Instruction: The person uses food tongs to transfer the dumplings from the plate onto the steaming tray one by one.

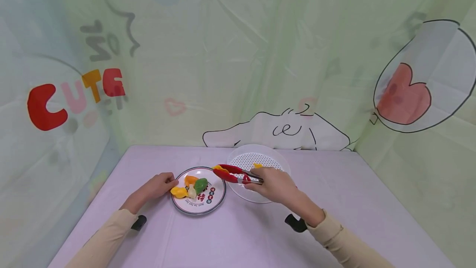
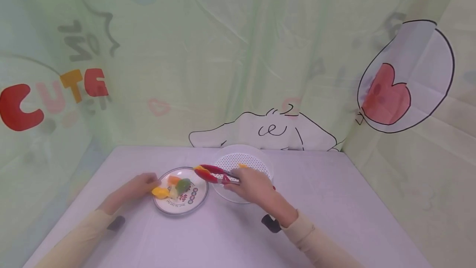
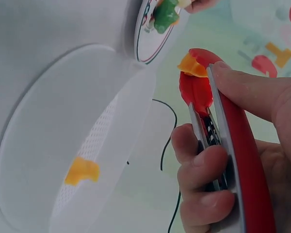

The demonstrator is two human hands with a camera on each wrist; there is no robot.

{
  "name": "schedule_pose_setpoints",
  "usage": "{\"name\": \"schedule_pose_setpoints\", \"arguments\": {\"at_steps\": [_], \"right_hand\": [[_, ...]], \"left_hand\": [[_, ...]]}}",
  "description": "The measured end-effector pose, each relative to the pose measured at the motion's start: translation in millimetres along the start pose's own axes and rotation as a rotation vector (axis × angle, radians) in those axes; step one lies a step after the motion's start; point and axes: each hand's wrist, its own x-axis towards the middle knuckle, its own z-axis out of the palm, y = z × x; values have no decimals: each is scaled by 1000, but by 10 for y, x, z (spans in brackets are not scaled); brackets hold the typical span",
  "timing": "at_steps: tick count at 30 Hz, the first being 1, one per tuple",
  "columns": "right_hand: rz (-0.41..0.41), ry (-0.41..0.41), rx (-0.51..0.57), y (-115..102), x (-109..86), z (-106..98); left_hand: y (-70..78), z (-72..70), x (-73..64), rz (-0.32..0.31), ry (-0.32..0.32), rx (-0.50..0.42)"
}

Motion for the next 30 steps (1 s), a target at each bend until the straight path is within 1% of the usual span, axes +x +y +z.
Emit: {"name": "schedule_pose_setpoints", "arguments": {"at_steps": [3,6,10,14,21,30], "right_hand": [[3,15,0,77,1,-20],[33,7,12,162,12,-31],[86,-27,30,293,38,-33],[135,-54,15,412,56,-17],[203,-100,3,530,69,26],[215,-139,-41,609,99,91]], "left_hand": [[4,4,1,-5,-1,2],[14,6,-5,-11,2,1],[28,7,-13,-20,4,0],[24,12,-11,-23,6,4],[-3,23,-1,-22,7,4],[14,17,-4,-18,13,9]]}}
